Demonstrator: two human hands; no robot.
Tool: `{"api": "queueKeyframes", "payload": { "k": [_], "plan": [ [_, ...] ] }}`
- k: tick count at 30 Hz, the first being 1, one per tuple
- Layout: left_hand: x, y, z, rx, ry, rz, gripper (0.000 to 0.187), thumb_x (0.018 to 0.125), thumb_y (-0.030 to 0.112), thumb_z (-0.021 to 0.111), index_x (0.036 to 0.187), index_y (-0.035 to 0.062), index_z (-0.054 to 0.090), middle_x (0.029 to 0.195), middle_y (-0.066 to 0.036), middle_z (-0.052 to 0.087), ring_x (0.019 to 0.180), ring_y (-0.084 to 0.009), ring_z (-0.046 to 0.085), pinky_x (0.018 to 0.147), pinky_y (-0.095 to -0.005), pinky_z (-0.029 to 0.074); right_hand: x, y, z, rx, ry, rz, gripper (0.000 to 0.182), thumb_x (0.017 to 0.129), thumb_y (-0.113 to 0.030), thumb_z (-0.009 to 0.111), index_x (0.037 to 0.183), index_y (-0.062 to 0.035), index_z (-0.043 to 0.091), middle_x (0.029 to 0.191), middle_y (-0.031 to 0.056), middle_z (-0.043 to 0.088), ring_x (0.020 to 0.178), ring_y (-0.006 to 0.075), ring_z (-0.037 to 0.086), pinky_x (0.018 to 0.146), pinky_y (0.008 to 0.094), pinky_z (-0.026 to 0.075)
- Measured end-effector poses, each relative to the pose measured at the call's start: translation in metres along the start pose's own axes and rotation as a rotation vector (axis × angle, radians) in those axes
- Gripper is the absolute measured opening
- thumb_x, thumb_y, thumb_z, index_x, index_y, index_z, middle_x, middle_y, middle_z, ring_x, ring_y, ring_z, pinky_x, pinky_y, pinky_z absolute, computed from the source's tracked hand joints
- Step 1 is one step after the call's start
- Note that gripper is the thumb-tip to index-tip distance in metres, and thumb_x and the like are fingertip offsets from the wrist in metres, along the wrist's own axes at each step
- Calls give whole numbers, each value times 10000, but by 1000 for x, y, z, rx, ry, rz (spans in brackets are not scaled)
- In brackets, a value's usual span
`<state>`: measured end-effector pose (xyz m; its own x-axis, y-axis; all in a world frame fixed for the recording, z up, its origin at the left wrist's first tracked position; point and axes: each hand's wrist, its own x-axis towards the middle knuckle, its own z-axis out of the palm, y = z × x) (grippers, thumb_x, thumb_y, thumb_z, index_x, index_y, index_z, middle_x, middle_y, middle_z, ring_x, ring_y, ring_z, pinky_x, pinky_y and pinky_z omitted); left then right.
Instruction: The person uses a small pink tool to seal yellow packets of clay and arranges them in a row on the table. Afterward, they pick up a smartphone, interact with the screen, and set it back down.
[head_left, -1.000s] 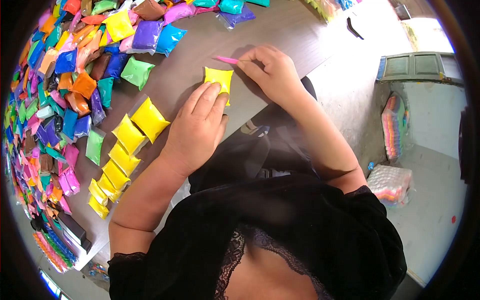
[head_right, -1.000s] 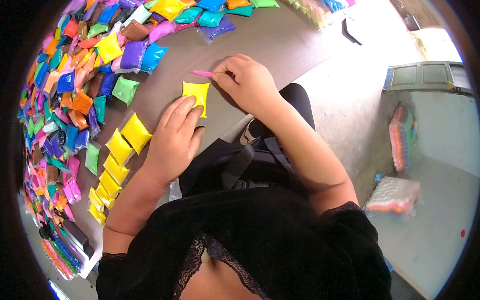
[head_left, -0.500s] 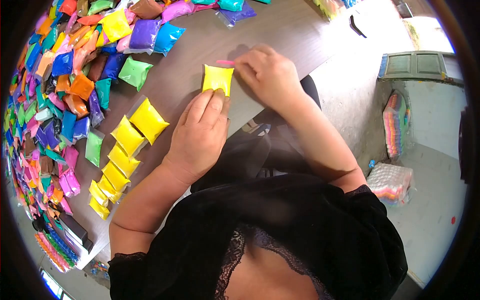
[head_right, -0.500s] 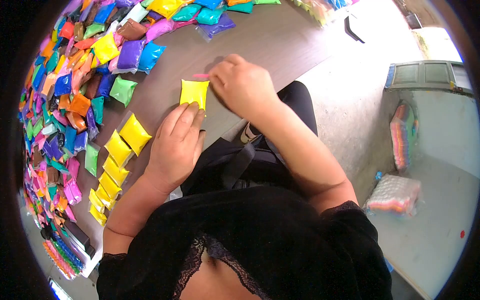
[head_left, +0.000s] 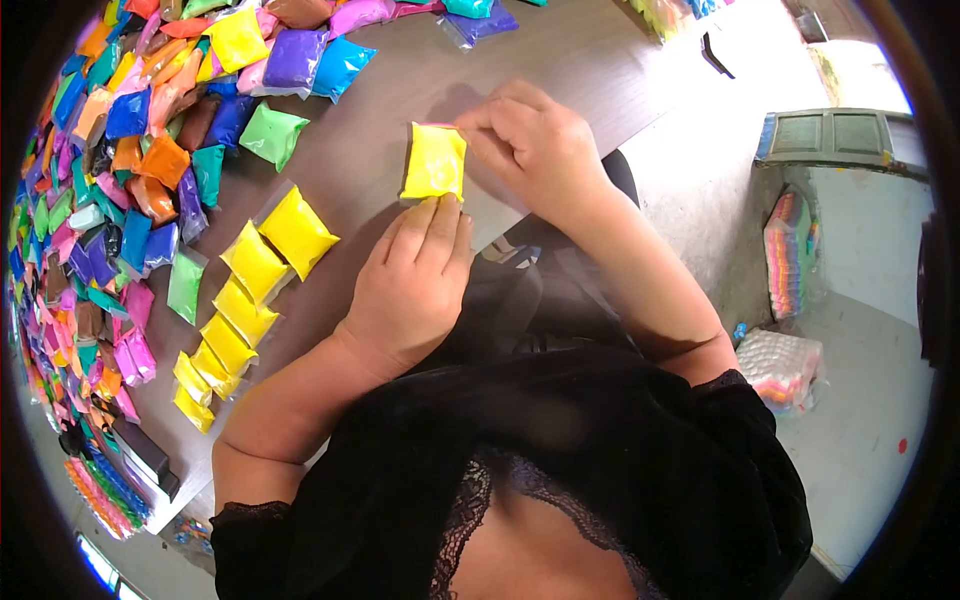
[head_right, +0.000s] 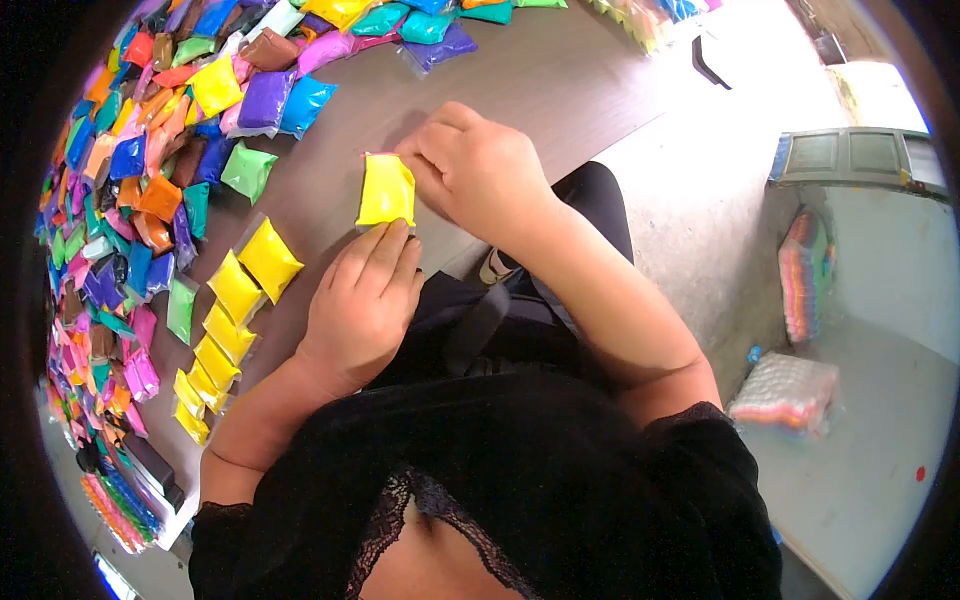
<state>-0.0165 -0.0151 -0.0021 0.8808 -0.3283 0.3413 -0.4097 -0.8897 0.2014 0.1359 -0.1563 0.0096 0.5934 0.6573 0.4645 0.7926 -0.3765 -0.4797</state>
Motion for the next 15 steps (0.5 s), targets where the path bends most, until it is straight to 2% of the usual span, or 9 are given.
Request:
{"api": "queueKeyframes", "payload": {
  "k": [7,10,12,13,15],
  "plan": [
    [-2,3,3,36,-29,-19,328,845,148,665,1106,-47,624,1240,-187,562,1165,-315,525,1012,-406,440,-12,8,12,-84,1,0,90,814,-195,689,882,-136,697,834,25,616,724,229,634,597,349,539],
    [-2,2,4,35,-21,-10,327,847,155,665,1103,-46,627,1231,-192,567,1167,-318,526,1013,-406,439,-17,3,13,-167,2,-118,110,809,-193,693,910,-148,692,831,10,602,721,207,635,595,341,540],
    [-1,1,4,27,-16,-13,327,848,159,666,1101,-44,629,1224,-194,572,1166,-321,528,1012,-407,440,-27,-1,14,-204,-15,-186,120,783,-87,727,897,-120,711,831,23,622,682,180,625,562,298,530],
    [-1,0,3,19,-19,-16,325,850,162,664,1099,-43,631,1216,-195,577,1166,-321,529,1010,-405,441,-31,-5,12,-203,-17,-188,120,783,-87,727,897,-120,711,831,23,622,682,180,625,562,298,530],
    [-1,0,3,10,-24,-22,323,852,166,662,1098,-42,633,1209,-196,582,1167,-321,530,1007,-404,442,-38,-12,7,-179,-162,-145,142,796,-171,697,936,-151,690,924,13,618,740,200,640,612,321,545]
  ]
}}
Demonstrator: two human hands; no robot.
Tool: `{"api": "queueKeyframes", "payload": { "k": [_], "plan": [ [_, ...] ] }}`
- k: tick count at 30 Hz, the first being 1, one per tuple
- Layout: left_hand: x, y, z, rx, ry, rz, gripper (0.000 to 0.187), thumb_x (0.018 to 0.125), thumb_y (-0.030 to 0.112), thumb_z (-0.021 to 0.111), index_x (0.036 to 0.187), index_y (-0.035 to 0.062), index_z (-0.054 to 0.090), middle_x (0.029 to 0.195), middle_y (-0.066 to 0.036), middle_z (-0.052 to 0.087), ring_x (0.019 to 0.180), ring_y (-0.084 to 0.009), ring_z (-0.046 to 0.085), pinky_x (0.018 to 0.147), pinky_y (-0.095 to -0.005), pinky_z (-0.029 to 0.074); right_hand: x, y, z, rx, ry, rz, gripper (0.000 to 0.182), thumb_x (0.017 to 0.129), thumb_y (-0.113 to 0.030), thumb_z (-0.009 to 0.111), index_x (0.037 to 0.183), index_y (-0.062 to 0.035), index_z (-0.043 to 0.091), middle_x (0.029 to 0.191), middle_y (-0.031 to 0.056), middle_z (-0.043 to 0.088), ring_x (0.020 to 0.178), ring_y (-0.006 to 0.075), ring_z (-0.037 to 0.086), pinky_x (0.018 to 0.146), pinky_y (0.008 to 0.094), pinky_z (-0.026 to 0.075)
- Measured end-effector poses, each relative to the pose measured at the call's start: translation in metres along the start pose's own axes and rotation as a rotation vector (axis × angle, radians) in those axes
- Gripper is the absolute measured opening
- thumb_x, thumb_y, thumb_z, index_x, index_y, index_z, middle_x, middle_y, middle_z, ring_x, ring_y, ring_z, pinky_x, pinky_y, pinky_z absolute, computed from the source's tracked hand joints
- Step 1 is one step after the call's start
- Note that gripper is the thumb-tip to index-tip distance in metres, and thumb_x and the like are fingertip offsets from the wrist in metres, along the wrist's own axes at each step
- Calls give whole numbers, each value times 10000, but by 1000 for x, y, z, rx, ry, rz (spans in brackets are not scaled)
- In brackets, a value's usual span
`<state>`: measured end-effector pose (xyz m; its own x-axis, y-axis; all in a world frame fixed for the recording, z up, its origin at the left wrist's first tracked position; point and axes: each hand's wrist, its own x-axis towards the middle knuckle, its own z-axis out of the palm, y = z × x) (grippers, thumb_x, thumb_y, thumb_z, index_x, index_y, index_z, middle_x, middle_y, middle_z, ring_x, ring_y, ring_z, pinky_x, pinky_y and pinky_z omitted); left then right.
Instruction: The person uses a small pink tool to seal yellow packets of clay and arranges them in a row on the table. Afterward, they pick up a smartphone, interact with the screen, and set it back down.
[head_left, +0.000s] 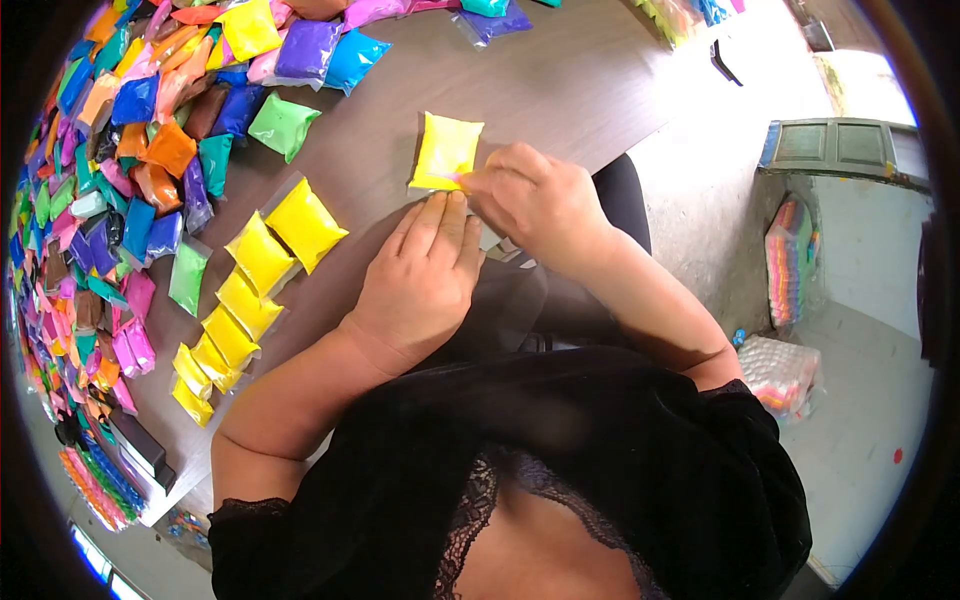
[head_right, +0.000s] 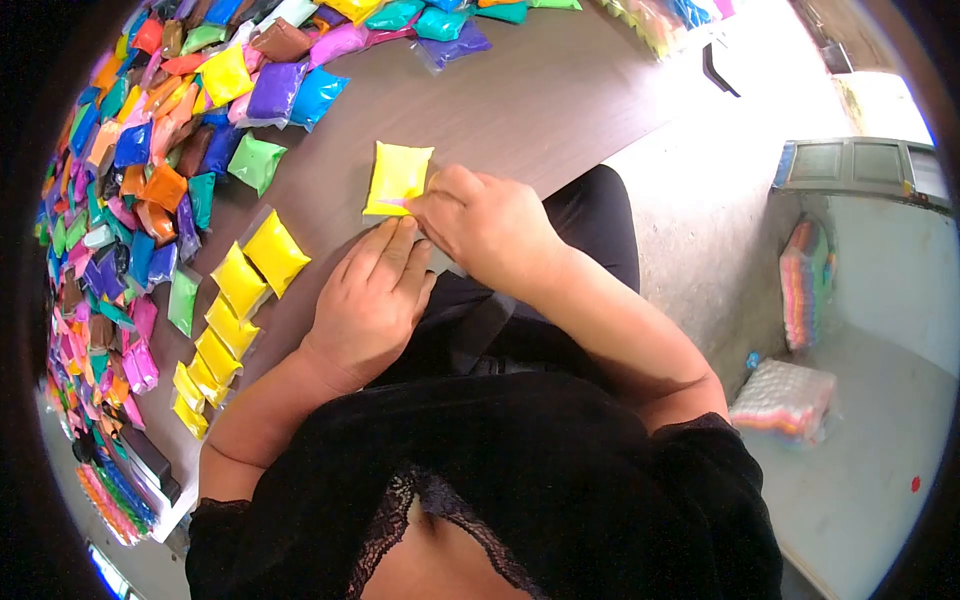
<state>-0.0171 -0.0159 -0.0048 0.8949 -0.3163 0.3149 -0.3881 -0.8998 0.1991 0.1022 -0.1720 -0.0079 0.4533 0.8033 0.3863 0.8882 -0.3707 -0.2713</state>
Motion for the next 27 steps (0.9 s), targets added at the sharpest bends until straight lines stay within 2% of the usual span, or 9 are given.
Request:
{"api": "queueKeyframes", "payload": {
  "k": [7,9,11,13,15,17,18,23,27],
  "plan": [
    [1,1,-1,5,-21,-7,321,858,174,654,1097,-39,633,1209,-194,585,1154,-316,538,999,-396,444,11,8,-2,122,138,126,173,788,-184,679,960,-162,689,933,10,616,786,203,649,638,324,553],
    [2,0,-1,12,-21,0,321,855,172,656,1097,-37,633,1213,-193,583,1153,-314,537,1002,-395,442,9,3,-4,0,-142,-76,204,788,-151,711,991,-149,694,996,24,624,818,194,644,680,313,555],
    [2,1,0,-15,-23,-23,325,846,167,663,1097,-36,633,1213,-187,582,1156,-314,536,998,-392,443,4,2,-4,99,-114,-33,179,815,-143,677,993,-148,689,1047,22,638,836,216,642,720,313,552],
    [1,-1,-1,-5,-4,-5,314,841,164,666,1086,-30,636,1202,-184,585,1151,-309,539,992,-391,447,8,15,-1,-93,72,-217,173,818,-139,677,990,-130,688,978,21,645,839,222,641,714,307,542],
    [2,-2,-2,6,12,16,303,837,161,669,1074,-24,639,1192,-182,589,1145,-303,542,987,-390,451,13,22,-5,131,180,-18,185,858,-127,672,1037,-83,676,867,10,642,800,155,631,689,272,513],
    [4,-3,-2,1,34,18,269,827,145,676,1046,-8,644,1113,-164,610,1088,-290,567,955,-397,469,16,27,-7,543,180,665,183,913,-122,641,1074,-38,658,798,-5,625,750,79,581,655,239,470],
    [5,-4,-2,1,34,24,269,827,145,676,1046,-8,644,1113,-164,610,1088,-290,567,955,-397,469,16,30,-7,673,193,735,185,942,-117,609,1098,-28,653,819,-15,628,688,30,511,619,200,426],
    [3,-12,-10,-322,88,131,208,845,72,660,1041,7,639,979,-117,616,971,-271,593,894,-375,488,12,41,-5,831,212,709,196,952,-89,566,1113,-30,661,820,-20,625,614,20,475,556,178,397],
    [13,-30,-7,-298,220,29,279,886,51,615,1158,-10,597,1108,-164,611,1061,-308,582,934,-375,471,11,44,-9,899,78,722,262,969,-71,506,1177,-37,662,853,-20,625,603,22,474,537,174,397]
  ]
}}
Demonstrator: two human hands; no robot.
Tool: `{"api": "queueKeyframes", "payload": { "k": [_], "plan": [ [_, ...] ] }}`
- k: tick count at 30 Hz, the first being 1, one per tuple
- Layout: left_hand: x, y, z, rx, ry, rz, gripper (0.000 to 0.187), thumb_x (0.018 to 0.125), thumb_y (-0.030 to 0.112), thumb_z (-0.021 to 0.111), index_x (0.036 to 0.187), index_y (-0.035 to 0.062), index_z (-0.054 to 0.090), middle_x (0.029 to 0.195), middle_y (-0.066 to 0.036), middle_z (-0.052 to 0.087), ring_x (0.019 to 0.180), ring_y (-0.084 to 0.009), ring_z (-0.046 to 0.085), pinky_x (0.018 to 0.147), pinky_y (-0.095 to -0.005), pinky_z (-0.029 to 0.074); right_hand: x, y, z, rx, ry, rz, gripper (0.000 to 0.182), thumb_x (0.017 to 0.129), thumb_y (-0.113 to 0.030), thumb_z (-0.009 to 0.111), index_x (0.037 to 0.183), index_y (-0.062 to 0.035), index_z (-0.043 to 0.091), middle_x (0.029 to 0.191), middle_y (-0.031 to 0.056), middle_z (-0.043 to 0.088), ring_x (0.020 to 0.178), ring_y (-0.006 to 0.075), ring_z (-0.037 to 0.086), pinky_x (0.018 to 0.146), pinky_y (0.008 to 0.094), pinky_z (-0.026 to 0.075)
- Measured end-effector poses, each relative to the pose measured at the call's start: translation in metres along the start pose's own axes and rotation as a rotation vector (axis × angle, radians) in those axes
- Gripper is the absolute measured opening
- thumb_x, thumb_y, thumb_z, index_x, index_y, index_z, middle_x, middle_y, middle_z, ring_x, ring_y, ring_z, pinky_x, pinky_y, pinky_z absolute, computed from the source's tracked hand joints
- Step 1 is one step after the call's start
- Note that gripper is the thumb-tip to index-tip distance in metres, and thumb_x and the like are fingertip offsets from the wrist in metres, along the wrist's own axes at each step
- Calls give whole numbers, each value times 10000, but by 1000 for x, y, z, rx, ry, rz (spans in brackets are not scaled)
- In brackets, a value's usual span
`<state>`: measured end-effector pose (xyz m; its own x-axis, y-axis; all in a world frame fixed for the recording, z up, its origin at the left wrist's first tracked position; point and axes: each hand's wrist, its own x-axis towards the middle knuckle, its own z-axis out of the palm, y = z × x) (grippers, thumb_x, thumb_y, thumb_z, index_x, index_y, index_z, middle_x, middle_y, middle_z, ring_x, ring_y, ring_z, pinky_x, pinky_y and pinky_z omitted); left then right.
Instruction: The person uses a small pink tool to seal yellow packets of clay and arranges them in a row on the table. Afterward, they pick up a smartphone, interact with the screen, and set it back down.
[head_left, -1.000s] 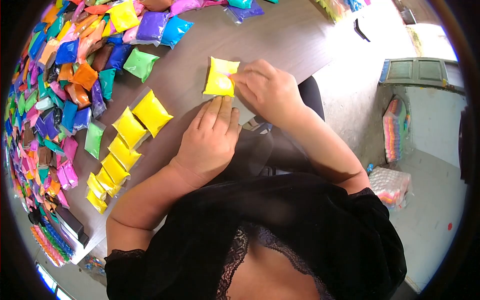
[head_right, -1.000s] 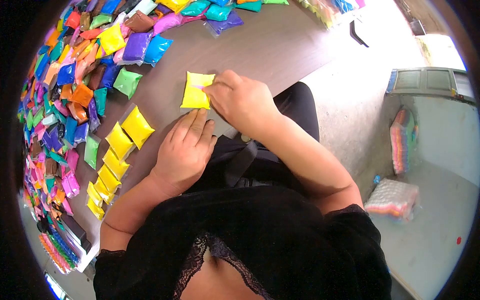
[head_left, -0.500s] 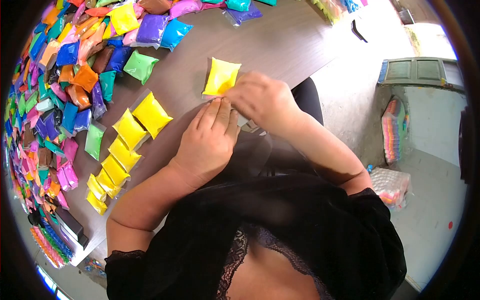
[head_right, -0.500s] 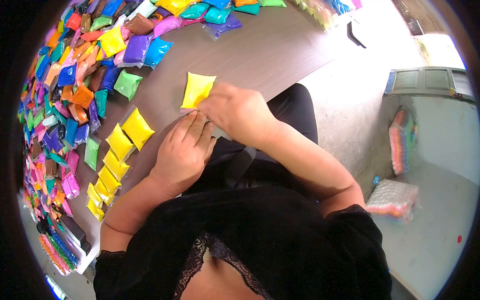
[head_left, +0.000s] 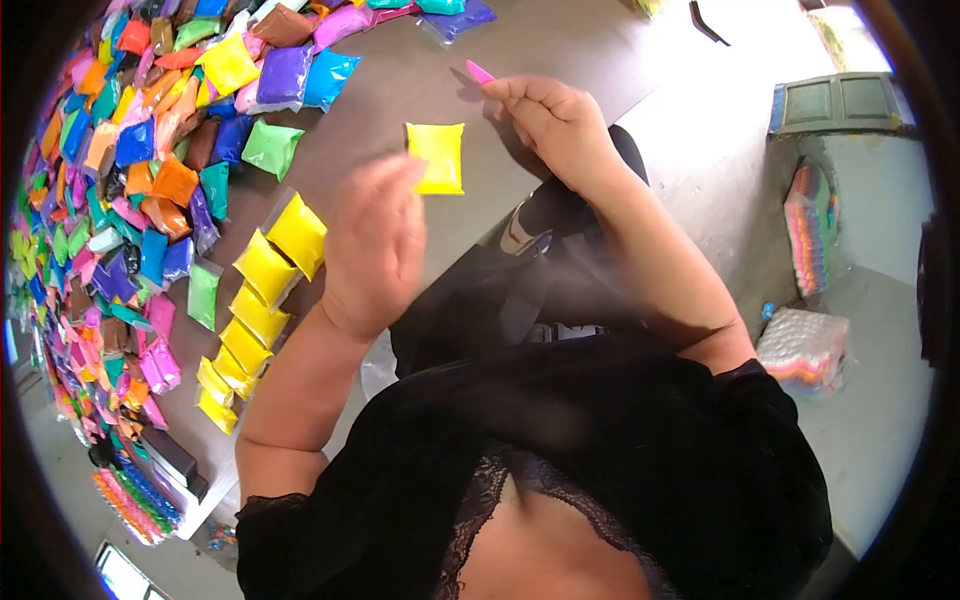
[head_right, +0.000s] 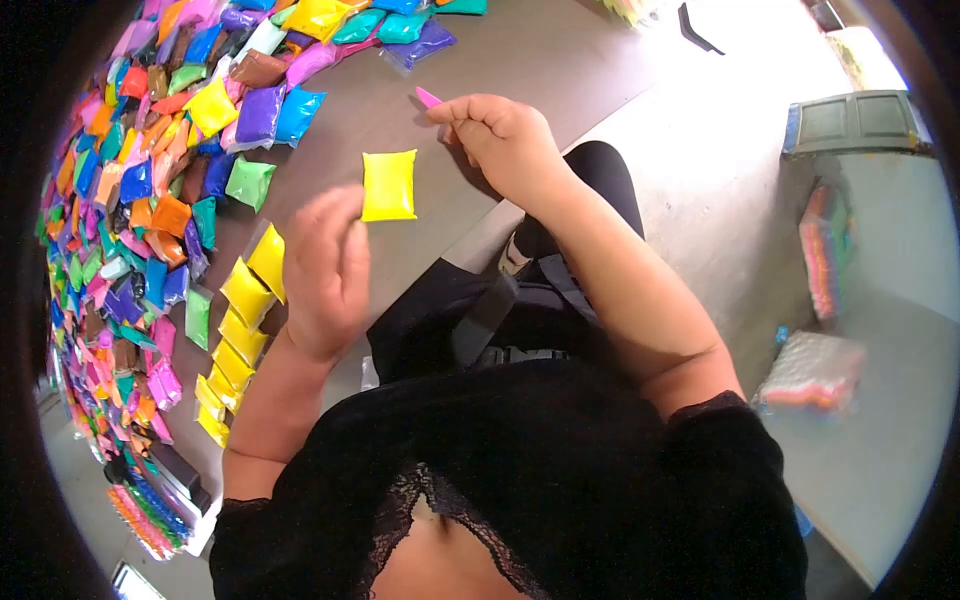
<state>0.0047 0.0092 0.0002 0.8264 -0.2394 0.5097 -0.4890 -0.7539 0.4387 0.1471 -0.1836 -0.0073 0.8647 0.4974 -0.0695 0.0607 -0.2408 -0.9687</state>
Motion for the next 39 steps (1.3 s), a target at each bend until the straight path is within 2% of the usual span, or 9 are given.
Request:
{"api": "queueKeyframes", "payload": {
  "k": [3,7,11,19,25,27,31,34,39],
  "plan": [
    [5,-5,9,-6,43,-230,595,867,181,656,1387,-6,434,1450,-224,397,1298,-380,441,1066,-459,370,-4,-4,-1,96,3,49,274,945,-48,493,1136,-62,690,865,3,649,658,73,564,618,213,472],
    [9,2,19,245,-263,-163,933,762,475,740,1442,-5,320,1495,-219,317,1357,-375,361,1140,-533,240,-1,9,0,-24,16,-131,267,921,-73,529,1135,-72,689,876,70,667,795,184,639,748,298,515],
    [16,23,16,344,-325,-206,946,727,459,774,1419,-20,341,1429,-213,377,1327,-371,384,1128,-522,268,1,20,0,-199,67,-459,230,882,-107,594,1088,-81,694,938,144,667,906,331,646,813,399,524],
    [12,53,40,379,-167,-151,452,725,98,690,1146,23,543,1078,-151,548,1059,-358,545,982,-447,422,-10,31,-2,-262,-24,-625,199,834,-97,608,1003,-92,713,910,109,645,850,321,646,744,416,532],
    [28,54,38,46,119,-270,318,871,137,667,1149,23,565,991,-123,623,867,-277,626,761,-375,515,-7,24,-25,-42,-130,-464,211,863,-86,646,1064,-68,706,865,73,641,733,203,615,649,315,498],
    [42,43,33,-366,201,-523,315,892,146,652,1173,29,567,1037,-104,634,913,-225,628,763,-362,518,-4,10,-37,320,-267,12,223,941,-138,632,1129,-26,674,770,-19,589,596,31,491,529,190,398],
    [93,16,11,-970,302,-776,303,907,137,651,1183,26,591,997,-40,645,883,-85,605,712,-268,514,27,10,-49,463,-237,-21,251,913,-169,672,1118,-27,690,913,9,600,699,82,565,610,235,467],
    [121,-12,11,-985,291,-686,371,886,114,669,1236,32,578,969,-28,638,856,-78,588,736,-233,494,61,-17,-49,261,-26,-439,284,891,-181,696,1116,-8,683,903,15,591,729,105,565,654,256,462],
    [153,-56,13,-905,439,-481,476,868,124,707,1300,11,540,1040,-28,626,909,-92,586,823,-255,480,115,-66,-40,46,-105,-400,219,877,-188,714,946,13,659,777,6,589,695,97,562,614,231,431]
  ]
}}
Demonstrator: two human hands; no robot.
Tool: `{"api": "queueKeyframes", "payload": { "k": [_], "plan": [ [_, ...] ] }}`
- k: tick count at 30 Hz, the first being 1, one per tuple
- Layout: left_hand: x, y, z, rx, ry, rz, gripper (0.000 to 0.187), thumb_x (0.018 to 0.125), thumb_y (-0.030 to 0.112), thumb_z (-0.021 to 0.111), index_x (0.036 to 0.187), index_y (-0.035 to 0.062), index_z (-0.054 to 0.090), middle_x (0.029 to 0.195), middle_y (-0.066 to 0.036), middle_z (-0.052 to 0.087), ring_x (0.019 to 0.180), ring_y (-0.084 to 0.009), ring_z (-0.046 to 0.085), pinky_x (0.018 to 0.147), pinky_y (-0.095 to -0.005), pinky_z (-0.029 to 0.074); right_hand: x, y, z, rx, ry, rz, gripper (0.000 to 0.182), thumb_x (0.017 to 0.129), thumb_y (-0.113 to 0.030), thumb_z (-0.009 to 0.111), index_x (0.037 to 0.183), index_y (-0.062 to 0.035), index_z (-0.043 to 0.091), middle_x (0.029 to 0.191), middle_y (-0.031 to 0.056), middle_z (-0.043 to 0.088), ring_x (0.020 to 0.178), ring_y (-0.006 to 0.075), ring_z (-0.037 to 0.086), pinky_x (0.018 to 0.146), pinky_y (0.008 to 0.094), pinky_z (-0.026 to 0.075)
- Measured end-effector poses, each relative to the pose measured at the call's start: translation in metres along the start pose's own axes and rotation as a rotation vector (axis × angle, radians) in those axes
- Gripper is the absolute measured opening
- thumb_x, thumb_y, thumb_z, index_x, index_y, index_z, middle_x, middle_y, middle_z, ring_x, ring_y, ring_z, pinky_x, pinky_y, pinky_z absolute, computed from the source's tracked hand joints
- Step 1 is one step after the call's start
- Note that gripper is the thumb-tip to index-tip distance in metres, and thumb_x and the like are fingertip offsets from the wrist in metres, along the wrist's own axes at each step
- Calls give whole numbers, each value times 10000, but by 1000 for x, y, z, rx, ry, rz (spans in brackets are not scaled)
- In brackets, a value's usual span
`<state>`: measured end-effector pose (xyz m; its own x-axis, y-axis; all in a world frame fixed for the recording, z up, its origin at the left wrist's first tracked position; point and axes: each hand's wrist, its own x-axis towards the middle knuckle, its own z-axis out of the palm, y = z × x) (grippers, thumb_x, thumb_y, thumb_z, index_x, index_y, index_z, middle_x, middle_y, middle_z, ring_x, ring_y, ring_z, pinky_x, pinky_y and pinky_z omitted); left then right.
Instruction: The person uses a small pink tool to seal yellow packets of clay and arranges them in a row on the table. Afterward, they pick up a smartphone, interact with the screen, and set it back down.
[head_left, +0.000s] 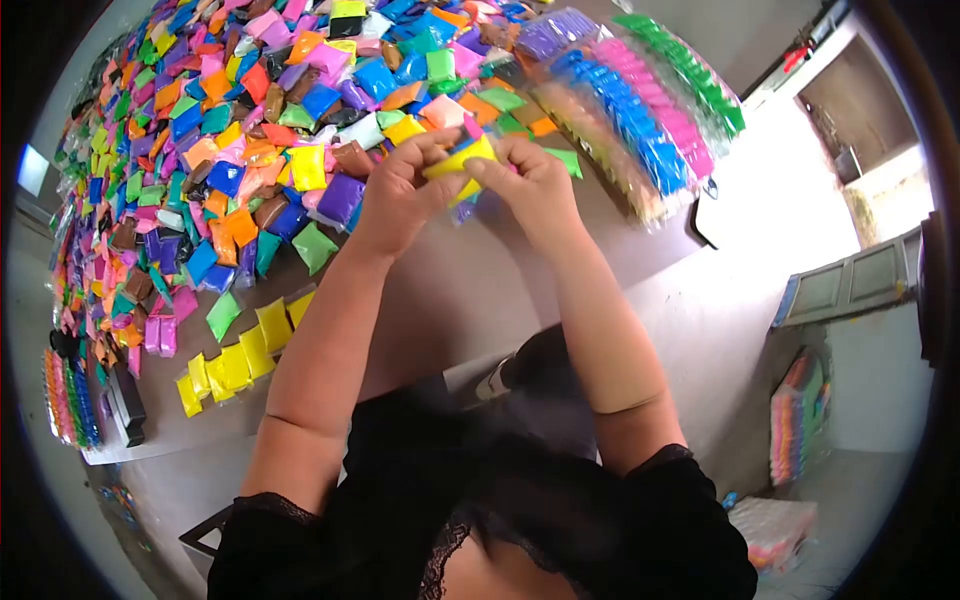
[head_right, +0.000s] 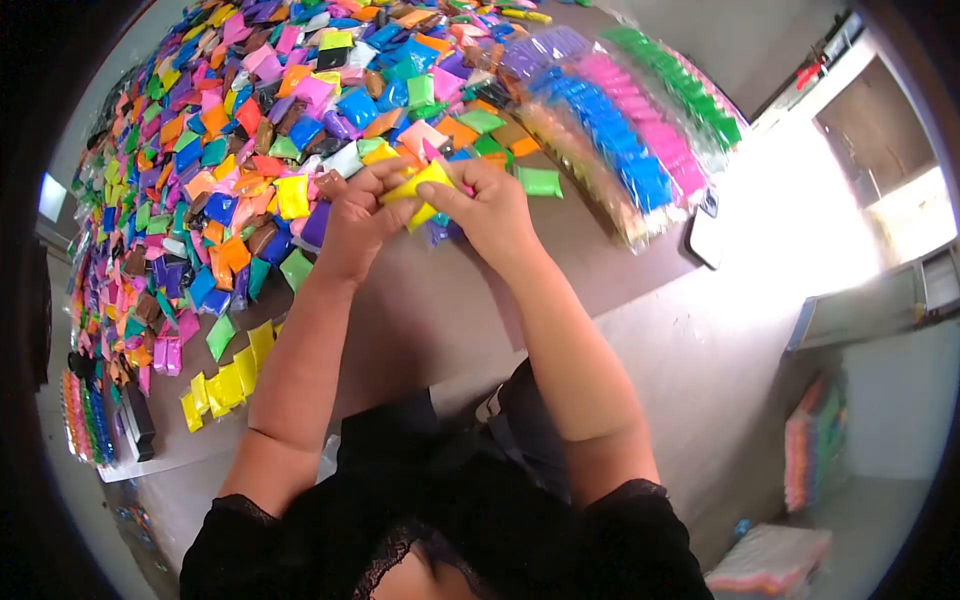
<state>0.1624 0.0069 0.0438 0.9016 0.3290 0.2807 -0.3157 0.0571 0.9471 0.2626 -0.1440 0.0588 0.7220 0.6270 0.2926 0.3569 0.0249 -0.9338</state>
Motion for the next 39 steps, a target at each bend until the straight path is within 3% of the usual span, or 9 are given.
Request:
{"api": "queueKeyframes", "payload": {
  "k": [1,3,4,11,12,17,20,30,39],
  "plan": [
    [12,0,1,-7,17,12,476,868,124,707,1300,11,540,1040,-28,626,909,-92,586,823,-255,480,15,-2,7,-9,-19,-8,219,877,-188,714,946,13,659,777,6,589,695,97,562,614,231,431],
    [32,1,1,-341,94,187,475,914,150,666,1335,6,500,1175,-57,601,1063,-130,577,948,-278,451,41,-4,27,654,17,135,179,895,-164,694,857,-6,617,734,-7,572,607,61,526,540,209,412],
    [35,-9,-3,-373,155,111,438,942,184,639,1320,9,502,1177,-70,601,1076,-144,571,972,-293,436,52,-5,43,746,62,127,157,910,-127,666,822,-24,585,698,-10,558,549,50,504,485,199,390],
    [50,-38,-35,-747,386,127,336,960,209,602,1247,48,537,1227,-107,594,1134,-225,583,996,-364,455,79,49,80,223,15,-66,121,909,-99,662,893,20,654,777,12,605,632,73,560,553,214,461],
    [50,-44,-39,-757,368,115,362,955,184,587,1277,34,516,1249,-114,588,1159,-247,574,1001,-391,455,80,54,79,344,34,-42,140,917,-71,648,1010,32,675,833,24,612,654,80,565,582,209,474],
    [39,-53,-25,-670,314,-84,373,926,154,603,1273,45,524,1057,-106,664,937,-233,667,823,-384,543,93,66,42,447,133,19,164,926,-31,621,1059,46,676,832,58,639,649,105,569,571,219,456],
    [38,-55,-19,-698,125,-209,294,939,156,618,1214,69,561,932,-70,658,759,-177,678,651,-303,559,96,75,22,843,-191,118,190,904,-71,660,1038,62,682,829,90,655,647,116,573,561,226,450],
    [43,-44,-13,-539,121,-342,295,927,170,628,1194,49,603,995,-55,663,777,-165,677,654,-280,587,95,77,23,791,-120,148,166,871,-34,690,1018,42,693,859,55,653,623,69,541,536,186,421],
    [43,-45,-18,-616,91,-365,241,927,227,647,1092,53,631,887,-47,661,672,-127,647,525,-267,540,96,76,25,708,-160,87,93,885,-57,685,932,18,658,904,44,642,616,69,518,545,201,424]
  ]
}}
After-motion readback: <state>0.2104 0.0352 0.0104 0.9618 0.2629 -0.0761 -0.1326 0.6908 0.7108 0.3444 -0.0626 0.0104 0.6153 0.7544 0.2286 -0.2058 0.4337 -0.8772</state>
